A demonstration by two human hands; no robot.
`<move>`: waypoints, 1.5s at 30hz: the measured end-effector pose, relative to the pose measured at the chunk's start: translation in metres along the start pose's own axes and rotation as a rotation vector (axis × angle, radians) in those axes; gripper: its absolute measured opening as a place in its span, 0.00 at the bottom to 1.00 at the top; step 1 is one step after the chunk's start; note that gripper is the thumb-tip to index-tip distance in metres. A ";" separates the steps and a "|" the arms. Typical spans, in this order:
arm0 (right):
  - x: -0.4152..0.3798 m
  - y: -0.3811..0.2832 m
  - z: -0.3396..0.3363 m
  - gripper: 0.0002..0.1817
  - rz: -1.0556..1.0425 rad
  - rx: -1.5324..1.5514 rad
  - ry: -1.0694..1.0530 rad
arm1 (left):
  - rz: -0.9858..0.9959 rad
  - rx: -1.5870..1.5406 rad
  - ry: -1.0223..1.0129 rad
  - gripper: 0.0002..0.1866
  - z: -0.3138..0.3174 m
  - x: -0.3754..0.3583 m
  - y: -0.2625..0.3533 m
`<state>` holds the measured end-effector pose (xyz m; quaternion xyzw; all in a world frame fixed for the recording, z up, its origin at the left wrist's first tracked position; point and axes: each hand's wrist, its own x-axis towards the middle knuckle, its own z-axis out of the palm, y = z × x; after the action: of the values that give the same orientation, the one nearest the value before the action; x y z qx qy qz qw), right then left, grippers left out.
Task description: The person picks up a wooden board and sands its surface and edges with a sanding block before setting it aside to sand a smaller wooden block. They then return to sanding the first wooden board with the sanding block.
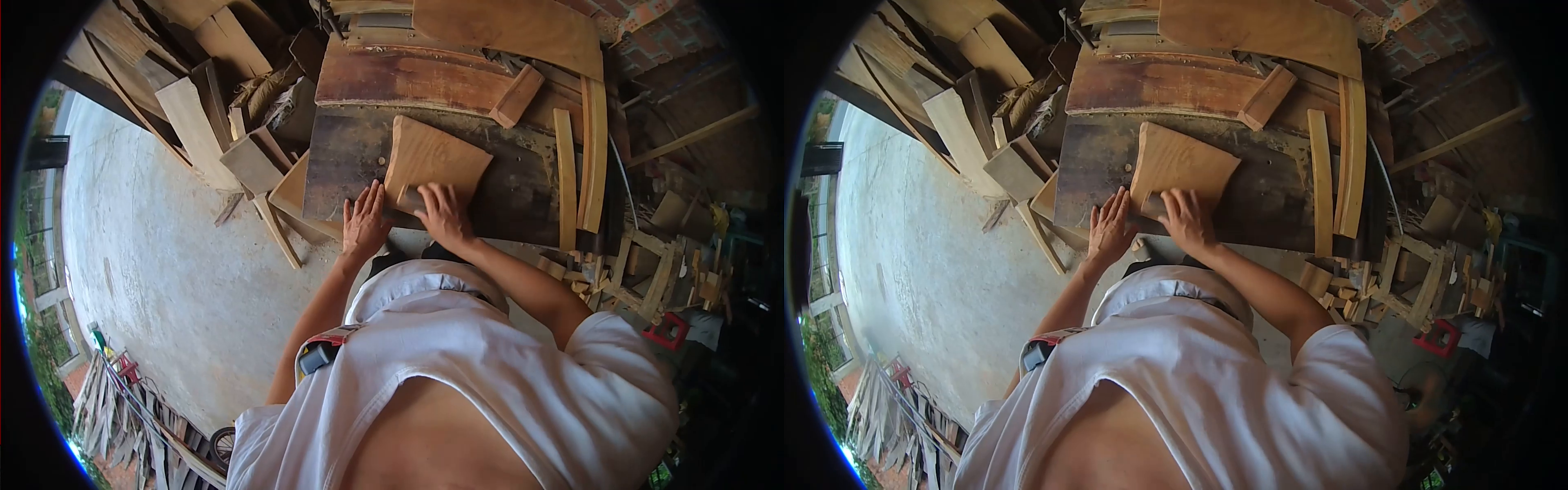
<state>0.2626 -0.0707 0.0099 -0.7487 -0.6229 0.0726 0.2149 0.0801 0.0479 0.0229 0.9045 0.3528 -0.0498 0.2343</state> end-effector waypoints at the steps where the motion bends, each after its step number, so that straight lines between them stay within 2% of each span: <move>1: 0.003 0.002 -0.005 0.33 -0.063 0.021 -0.046 | -0.006 0.001 0.001 0.45 -0.001 0.000 0.000; 2: 0.006 0.006 -0.009 0.33 -0.125 0.042 -0.092 | -0.014 -0.001 -0.001 0.44 -0.001 0.000 0.001; 4: 0.045 0.036 0.002 0.32 -0.186 -0.026 0.110 | -0.028 -0.005 -0.007 0.44 -0.001 0.000 0.003; 6: 0.102 0.060 -0.006 0.29 0.014 -0.051 0.230 | -0.022 -0.008 0.011 0.44 -0.001 0.000 0.003; 8: 0.138 0.064 -0.006 0.26 0.235 -0.169 0.248 | -0.021 0.000 0.012 0.44 0.001 -0.002 0.004; 10: 0.123 0.045 -0.008 0.26 0.218 -0.220 0.277 | -0.032 -0.013 0.006 0.44 -0.002 0.001 0.003; 12: 0.072 0.034 0.020 0.30 -0.006 -0.144 0.334 | -0.047 -0.022 0.005 0.43 -0.002 0.001 0.003; 14: 0.017 0.010 0.002 0.32 -0.103 -0.019 0.042 | -0.054 -0.035 0.030 0.43 0.003 0.000 0.005; 15: 0.006 0.008 -0.005 0.32 -0.214 0.011 -0.023 | -0.057 -0.048 0.036 0.43 0.001 0.000 0.006; 18: 0.041 0.029 -0.009 0.30 -0.305 -0.062 0.028 | -0.083 -0.046 0.024 0.43 -0.001 0.000 0.010; 22: 0.141 0.051 0.001 0.25 0.045 -0.189 0.215 | -0.057 -0.033 0.036 0.43 0.005 0.000 0.005; 25: 0.120 0.026 0.002 0.28 0.083 -0.161 0.112 | -0.055 -0.043 0.033 0.44 0.004 0.001 0.006; 26: 0.086 0.030 0.042 0.31 -0.067 -0.176 0.245 | -0.056 -0.040 0.034 0.44 0.002 0.000 0.007; 28: 0.016 0.011 0.000 0.33 -0.298 -0.124 -0.034 | -0.058 -0.045 0.033 0.44 0.003 0.001 0.007; 29: -0.007 0.010 -0.018 0.34 -0.398 -0.095 -0.058 | -0.059 -0.044 0.056 0.44 0.006 0.001 0.006; 32: -0.008 0.048 -0.043 0.32 -0.434 -0.083 -0.035 | -0.067 -0.037 0.049 0.44 0.008 -0.002 0.007; 34: 0.022 0.081 -0.048 0.29 -0.062 -0.224 0.136 | -0.063 -0.020 0.037 0.44 0.006 0.001 0.006; 36: 0.045 0.110 -0.048 0.26 0.223 -0.314 0.282 | -0.040 -0.023 0.017 0.44 0.008 0.000 0.004; 38: 0.037 0.084 -0.050 0.25 0.278 -0.345 0.304 | -0.009 -0.023 0.065 0.43 0.008 0.001 0.002; 39: 0.018 0.060 -0.047 0.27 0.300 -0.282 0.244 | -0.007 -0.004 0.040 0.41 0.005 0.002 0.002; 40: -0.008 0.043 -0.036 0.31 0.228 -0.203 0.224 | -0.001 -0.010 0.041 0.41 0.005 0.003 0.002; 41: -0.036 0.025 -0.028 0.35 0.180 -0.168 0.114 | 0.008 -0.011 0.057 0.41 0.006 0.004 0.002; 43: -0.072 0.005 -0.028 0.35 0.019 -0.057 -0.007 | 0.018 -0.014 0.067 0.41 0.008 0.002 0.000; 45: -0.059 0.023 -0.032 0.34 0.024 -0.121 0.038 | 0.029 0.004 0.098 0.41 0.010 0.003 -0.001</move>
<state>0.2828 -0.1377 0.0194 -0.7689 -0.6131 0.0231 0.1802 0.0822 0.0458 0.0125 0.9113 0.3507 -0.0028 0.2156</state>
